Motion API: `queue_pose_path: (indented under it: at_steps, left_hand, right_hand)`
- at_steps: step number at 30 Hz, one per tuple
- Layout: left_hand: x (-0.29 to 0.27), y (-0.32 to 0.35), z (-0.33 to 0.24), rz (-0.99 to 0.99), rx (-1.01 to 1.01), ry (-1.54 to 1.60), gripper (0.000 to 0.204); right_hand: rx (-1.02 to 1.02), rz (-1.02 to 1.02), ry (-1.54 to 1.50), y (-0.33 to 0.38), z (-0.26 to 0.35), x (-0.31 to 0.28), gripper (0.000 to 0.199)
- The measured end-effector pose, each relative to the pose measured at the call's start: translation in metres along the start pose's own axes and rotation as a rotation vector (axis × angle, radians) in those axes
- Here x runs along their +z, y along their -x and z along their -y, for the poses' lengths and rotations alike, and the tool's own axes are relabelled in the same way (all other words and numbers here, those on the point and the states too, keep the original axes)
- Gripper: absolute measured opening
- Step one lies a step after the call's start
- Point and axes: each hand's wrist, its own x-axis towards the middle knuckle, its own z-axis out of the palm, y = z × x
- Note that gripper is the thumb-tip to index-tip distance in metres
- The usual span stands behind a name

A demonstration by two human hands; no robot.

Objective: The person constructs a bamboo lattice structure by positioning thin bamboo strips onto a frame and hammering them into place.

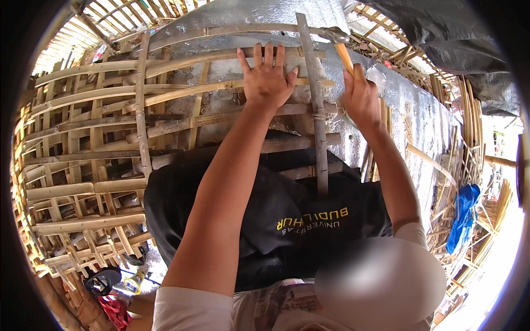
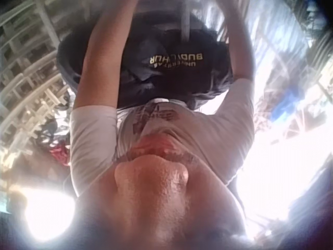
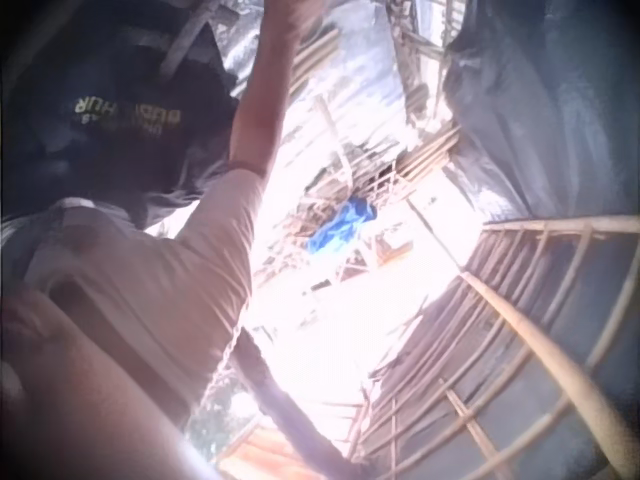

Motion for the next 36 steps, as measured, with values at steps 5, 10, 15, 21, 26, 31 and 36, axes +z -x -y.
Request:
queue_pose_path:
  at_steps: [5, 10, 15, 21, 26, 31, 36]
  left_hand:
    - [-0.001, -0.008, 0.004, 0.023, -0.027, 0.005, 0.066]
    - [-0.001, -0.009, 0.000, -0.013, -0.002, 0.018, 0.066]
    - [0.006, -0.005, 0.005, -0.020, -0.011, 0.006, 0.065]
    - [0.001, -0.010, 0.000, 0.038, -0.003, 0.022, 0.065]
    - [0.000, -0.010, 0.001, 0.002, -0.005, -0.002, 0.065]
    - [0.000, -0.011, 0.000, 0.007, -0.001, 0.021, 0.066]
    - [0.001, -0.007, 0.002, 0.027, -0.004, -0.012, 0.067]
  right_hand:
    - [0.017, 0.054, -0.118, -0.014, 0.001, 0.005, 0.029]
    - [-0.105, -0.228, 0.189, 0.000, -0.015, 0.019, 0.029]
    - [0.122, 0.077, -0.207, -0.008, -0.006, 0.006, 0.029]
    - [0.099, 0.047, -0.097, -0.009, -0.037, 0.033, 0.022]
    - [0.163, -0.204, -0.359, -0.003, -0.022, 0.009, 0.028]
    - [0.008, -0.025, -0.179, -0.014, -0.035, 0.032, 0.031]
    - [0.093, -0.059, -0.278, -0.011, -0.020, 0.013, 0.030]
